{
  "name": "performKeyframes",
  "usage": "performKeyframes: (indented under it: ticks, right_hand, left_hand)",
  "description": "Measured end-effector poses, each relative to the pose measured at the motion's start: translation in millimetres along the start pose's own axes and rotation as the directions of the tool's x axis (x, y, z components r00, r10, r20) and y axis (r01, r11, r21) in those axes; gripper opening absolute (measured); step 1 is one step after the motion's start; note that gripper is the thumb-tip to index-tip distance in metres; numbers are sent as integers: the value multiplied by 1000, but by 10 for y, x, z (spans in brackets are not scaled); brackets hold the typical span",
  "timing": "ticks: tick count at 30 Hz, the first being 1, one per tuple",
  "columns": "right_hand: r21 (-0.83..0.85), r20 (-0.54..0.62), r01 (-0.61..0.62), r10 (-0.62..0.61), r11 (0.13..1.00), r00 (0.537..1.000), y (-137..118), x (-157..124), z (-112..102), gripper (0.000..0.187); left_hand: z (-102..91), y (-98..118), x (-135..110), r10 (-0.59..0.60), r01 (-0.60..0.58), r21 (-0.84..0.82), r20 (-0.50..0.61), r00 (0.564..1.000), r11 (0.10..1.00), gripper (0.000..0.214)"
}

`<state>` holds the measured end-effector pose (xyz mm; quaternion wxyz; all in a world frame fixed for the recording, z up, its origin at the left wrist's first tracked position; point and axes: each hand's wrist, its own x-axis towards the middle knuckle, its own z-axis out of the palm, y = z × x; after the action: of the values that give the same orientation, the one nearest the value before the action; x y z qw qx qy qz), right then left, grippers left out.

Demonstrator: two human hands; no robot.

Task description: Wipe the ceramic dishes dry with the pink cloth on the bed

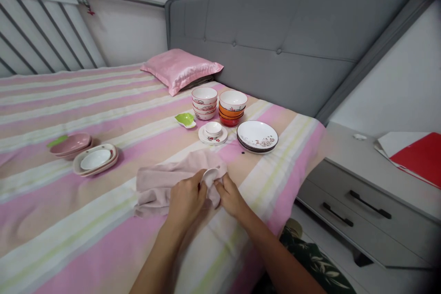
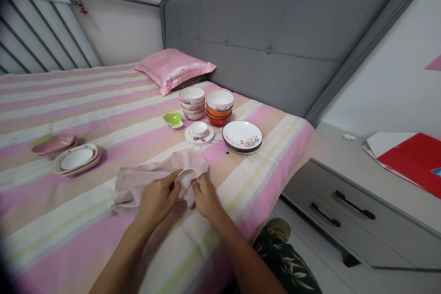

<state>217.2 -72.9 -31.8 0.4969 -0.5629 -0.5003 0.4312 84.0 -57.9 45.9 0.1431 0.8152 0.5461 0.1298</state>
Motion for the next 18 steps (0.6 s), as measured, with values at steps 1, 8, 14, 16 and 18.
performKeyframes:
  ticks: [1, 8, 14, 16, 18]
  right_hand:
    - [-48, 4, 19, -19, 999, 1000, -18, -8, -2, 25]
    - [-221, 113, 114, -91, 969, 989, -60, -81, 9, 18]
    - [-288, 175, 155, -107, 945, 979, -68, -96, 11, 17]
    - [-275, 125, 128, -96, 953, 987, -69, -71, 5, 17]
    - [-231, 47, 79, -70, 970, 996, -50, -33, -2, 17]
  left_hand:
    - [-30, -6, -5, 11, -11, 6, 15, 1000, 1000, 36]
    - [-131, -108, -20, 75, -83, 58, 128, 989, 995, 35]
    - [-98, -127, -28, 61, -80, 127, 144, 988, 989, 43]
    - [-77, -90, -23, 24, -35, 118, 97, 995, 992, 43]
    - [-51, -44, -18, -18, 15, 77, 44, 999, 997, 43]
